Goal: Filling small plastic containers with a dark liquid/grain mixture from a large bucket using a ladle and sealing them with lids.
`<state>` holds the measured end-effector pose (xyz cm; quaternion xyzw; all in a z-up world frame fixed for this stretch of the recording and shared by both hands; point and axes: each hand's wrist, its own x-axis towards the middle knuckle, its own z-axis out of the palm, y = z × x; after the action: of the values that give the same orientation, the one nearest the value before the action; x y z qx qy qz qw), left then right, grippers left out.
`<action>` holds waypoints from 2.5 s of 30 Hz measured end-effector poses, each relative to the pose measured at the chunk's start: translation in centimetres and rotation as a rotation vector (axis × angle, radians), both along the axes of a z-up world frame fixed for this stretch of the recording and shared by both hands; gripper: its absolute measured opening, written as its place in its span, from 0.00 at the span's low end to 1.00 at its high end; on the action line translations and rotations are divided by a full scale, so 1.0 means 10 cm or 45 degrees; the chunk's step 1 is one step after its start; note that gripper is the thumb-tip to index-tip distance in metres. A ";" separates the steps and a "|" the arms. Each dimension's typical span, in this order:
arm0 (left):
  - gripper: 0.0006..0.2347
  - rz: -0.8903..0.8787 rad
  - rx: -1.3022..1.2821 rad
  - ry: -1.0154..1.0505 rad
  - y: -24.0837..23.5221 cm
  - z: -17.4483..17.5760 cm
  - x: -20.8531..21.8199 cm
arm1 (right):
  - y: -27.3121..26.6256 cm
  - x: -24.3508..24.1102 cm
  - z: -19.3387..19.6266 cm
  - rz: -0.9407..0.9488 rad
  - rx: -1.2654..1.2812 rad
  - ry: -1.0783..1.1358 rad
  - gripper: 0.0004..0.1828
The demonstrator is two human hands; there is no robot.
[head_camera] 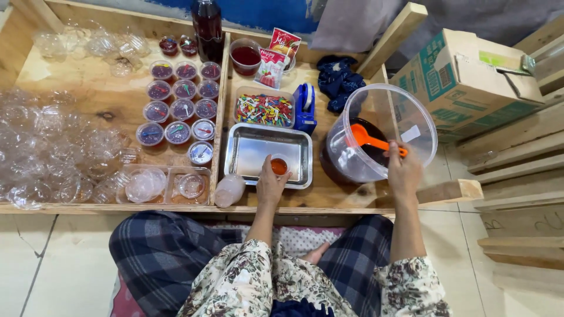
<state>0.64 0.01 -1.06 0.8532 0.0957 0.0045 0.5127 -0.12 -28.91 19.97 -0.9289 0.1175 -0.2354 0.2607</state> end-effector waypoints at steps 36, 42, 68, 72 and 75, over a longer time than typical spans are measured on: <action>0.38 0.014 0.033 0.026 -0.01 -0.01 -0.01 | 0.68 -0.43 0.43 0.122 1.049 -0.434 0.12; 0.38 0.026 0.021 -0.076 -0.02 0.00 -0.03 | 1.35 -0.63 0.05 0.231 0.726 -0.193 0.11; 0.38 0.017 0.012 -0.151 -0.01 0.01 -0.04 | 1.19 -0.75 -0.47 0.584 0.005 -0.588 0.06; 0.38 0.006 0.004 -0.143 -0.01 -0.06 -0.02 | 1.19 -0.78 0.07 0.177 0.549 -0.649 0.08; 0.39 -0.007 0.022 -0.114 -0.01 -0.05 -0.02 | 0.79 -0.63 0.29 0.100 0.743 -0.795 0.13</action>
<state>0.44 -0.06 -1.58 0.8568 0.0704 0.0421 0.5090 -6.42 -20.97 22.84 -0.7042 0.0590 -0.4521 0.5443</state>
